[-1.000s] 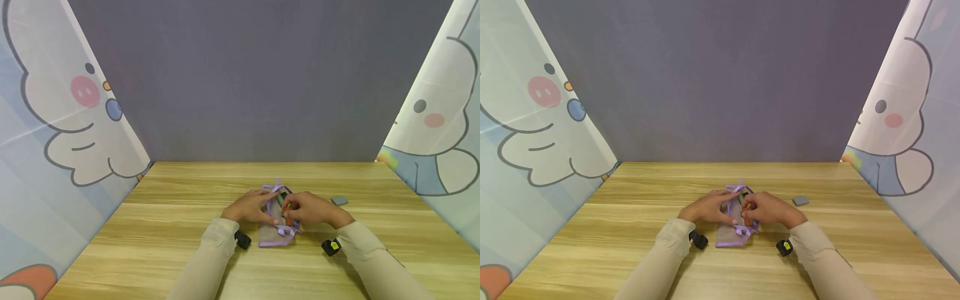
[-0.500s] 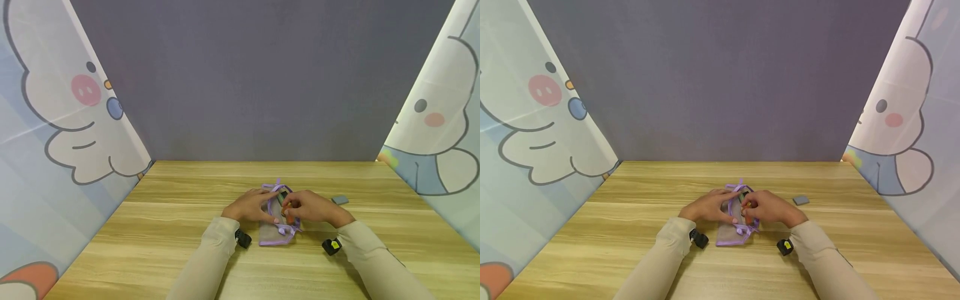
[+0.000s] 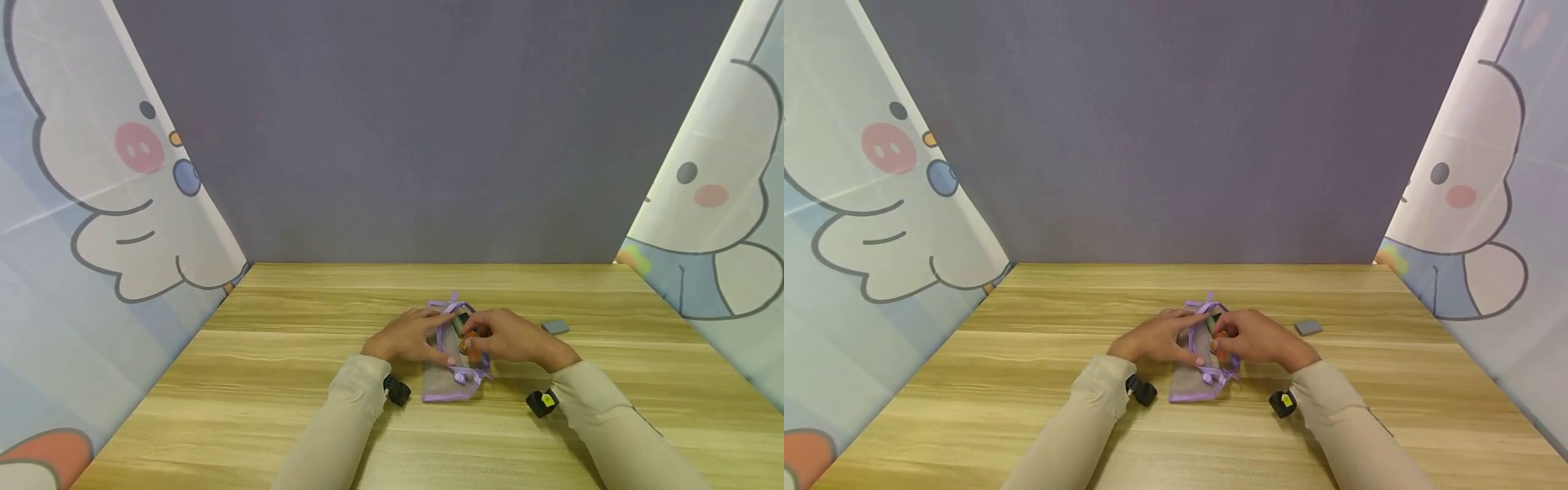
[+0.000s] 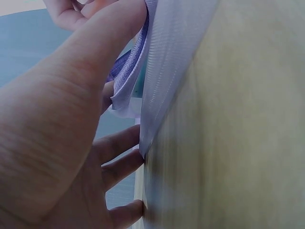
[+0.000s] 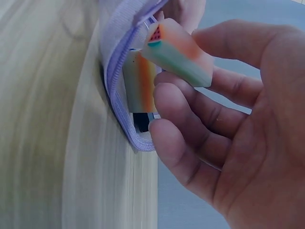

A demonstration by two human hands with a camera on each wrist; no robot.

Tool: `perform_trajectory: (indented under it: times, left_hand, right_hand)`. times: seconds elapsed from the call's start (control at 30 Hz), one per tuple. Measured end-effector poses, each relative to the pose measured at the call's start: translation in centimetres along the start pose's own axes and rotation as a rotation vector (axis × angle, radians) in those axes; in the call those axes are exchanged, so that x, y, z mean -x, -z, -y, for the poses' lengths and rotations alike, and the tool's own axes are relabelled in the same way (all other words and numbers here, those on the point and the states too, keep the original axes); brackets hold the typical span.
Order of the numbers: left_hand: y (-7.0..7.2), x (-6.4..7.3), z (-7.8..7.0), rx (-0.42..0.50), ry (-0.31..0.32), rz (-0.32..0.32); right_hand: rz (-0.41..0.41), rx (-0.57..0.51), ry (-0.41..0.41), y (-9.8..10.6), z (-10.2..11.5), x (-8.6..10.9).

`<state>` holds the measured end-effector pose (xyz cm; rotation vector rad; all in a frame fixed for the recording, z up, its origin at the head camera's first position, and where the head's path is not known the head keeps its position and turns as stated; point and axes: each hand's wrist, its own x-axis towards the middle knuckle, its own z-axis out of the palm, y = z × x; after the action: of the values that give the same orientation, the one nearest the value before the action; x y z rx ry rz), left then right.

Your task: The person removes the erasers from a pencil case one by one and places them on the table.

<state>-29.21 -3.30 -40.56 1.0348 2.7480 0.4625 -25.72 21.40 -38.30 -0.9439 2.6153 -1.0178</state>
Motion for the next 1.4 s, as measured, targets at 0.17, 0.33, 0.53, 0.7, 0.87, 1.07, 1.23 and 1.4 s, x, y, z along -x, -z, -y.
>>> perform_trajectory:
  times: [0.17,0.33,0.53,0.7,0.87,1.07,1.23,1.4]
  left_hand:
    - [0.12,0.09,-0.05,0.006,0.000,0.001]
    - [0.18,0.06,-0.07,-0.005,0.008,0.003]
    - [0.27,-0.09,0.03,-0.009,0.014,0.005]
    - [0.34,-0.08,0.14,-0.005,0.010,0.003]
    - [0.54,0.17,0.35,0.011,0.004,-0.004]
    - [0.54,0.44,0.68,0.002,0.019,0.005]
    - [0.41,0.37,0.45,0.008,0.027,0.005]
    - [0.36,0.26,-0.10,-0.007,0.035,0.000]
  right_hand:
    - [-0.033,0.017,0.005,0.04,0.08,-0.02]
    - [-0.062,0.035,0.013,0.26,0.27,0.08]
    - [-0.105,0.047,-0.004,0.54,0.36,0.08]
    - [-0.136,0.045,-0.020,0.85,0.52,0.04]
    - [-0.154,0.022,-0.025,0.80,0.55,-0.31]
    - [-0.151,0.007,-0.046,0.44,0.40,-0.63]
    - [-0.170,0.013,-0.056,0.67,0.19,-0.18]
    - [-0.182,0.036,-0.069,0.95,-0.18,0.22]
